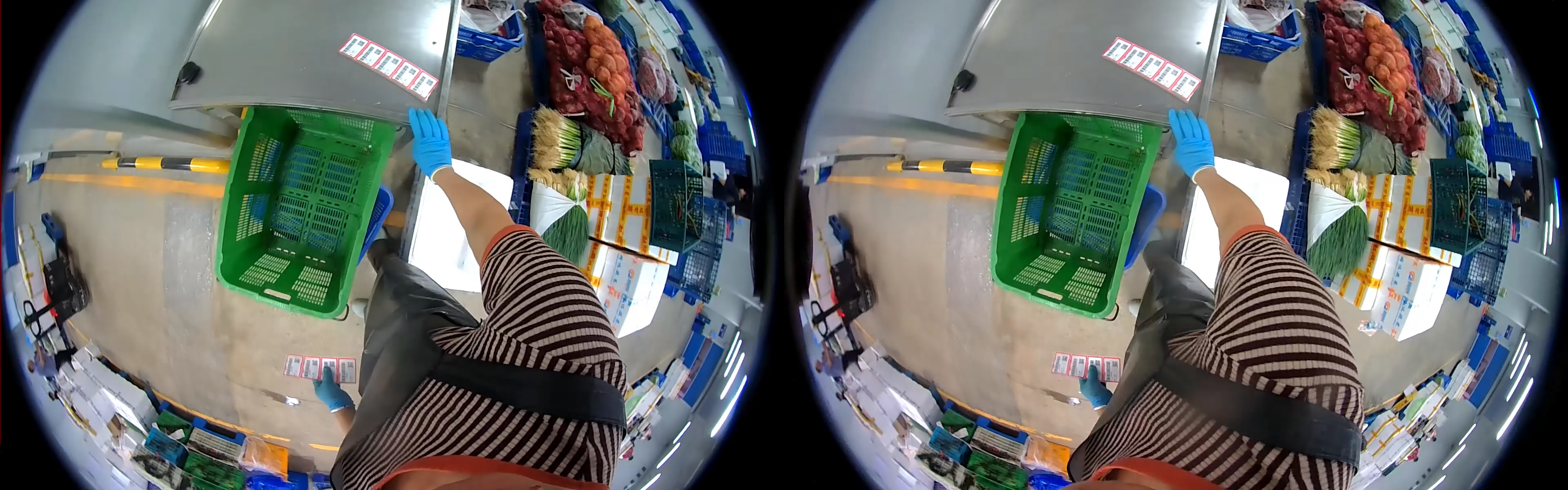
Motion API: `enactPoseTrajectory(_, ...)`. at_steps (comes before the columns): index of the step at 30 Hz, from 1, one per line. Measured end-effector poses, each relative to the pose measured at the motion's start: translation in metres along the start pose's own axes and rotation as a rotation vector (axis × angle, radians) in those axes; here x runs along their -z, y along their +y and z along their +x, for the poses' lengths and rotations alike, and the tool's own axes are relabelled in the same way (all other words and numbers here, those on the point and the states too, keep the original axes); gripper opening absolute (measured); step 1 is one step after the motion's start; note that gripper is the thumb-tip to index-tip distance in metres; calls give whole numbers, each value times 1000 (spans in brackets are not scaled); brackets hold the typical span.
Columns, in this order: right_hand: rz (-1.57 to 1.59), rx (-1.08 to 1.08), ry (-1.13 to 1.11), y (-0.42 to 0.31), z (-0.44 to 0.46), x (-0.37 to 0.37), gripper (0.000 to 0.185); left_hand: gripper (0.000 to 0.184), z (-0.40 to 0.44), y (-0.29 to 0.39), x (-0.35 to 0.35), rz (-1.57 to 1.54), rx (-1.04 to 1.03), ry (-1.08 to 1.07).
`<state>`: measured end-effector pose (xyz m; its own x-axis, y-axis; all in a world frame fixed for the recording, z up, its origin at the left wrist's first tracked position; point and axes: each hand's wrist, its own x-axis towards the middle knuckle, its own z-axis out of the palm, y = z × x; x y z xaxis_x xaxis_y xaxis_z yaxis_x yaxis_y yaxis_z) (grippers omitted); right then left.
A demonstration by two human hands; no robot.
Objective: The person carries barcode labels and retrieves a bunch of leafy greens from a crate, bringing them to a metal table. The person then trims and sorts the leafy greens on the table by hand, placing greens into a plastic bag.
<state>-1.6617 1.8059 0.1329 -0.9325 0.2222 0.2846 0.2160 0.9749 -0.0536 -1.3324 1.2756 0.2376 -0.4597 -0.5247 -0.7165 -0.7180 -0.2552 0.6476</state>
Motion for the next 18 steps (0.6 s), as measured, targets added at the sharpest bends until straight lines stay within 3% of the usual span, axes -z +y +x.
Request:
enactPoseTrajectory(6,36,47,-65,-2,-4,0,76,37,-11,28,-25,-152,-69,-232)
enactPoseTrajectory(8,138,111,37,0,-6,-6,66,33,-33,67,-33,12,-191,-296)
enactPoseTrajectory(9,282,34,-21,-5,0,5,57,32,-41,78,-32,-100,-147,-336)
enactPoseTrajectory(10,-159,200,75,-11,-6,8,53,31,-48,84,-24,-35,-124,-302)
enactPoseTrajectory(11,-130,186,79,-10,-9,-2,56,32,-55,83,-14,-94,-178,-298)
enactPoseTrajectory(12,54,45,-66,-38,-12,28,65,33,-67,87,-7,-220,-176,-285)
enactPoseTrajectory(14,234,-118,-176,-23,-30,15,80,38,-89,75,-2,-377,-66,-324)
enactPoseTrajectory(15,397,-155,-289,-81,-51,61,74,40,-95,74,19,-435,-79,-343)
enactPoseTrajectory(17,676,248,-452,-100,-90,7,56,38,-108,63,55,-442,-111,-325)
enactPoseTrajectory(18,946,195,-715,-144,-119,36,50,38,-112,51,72,-457,-127,-306)
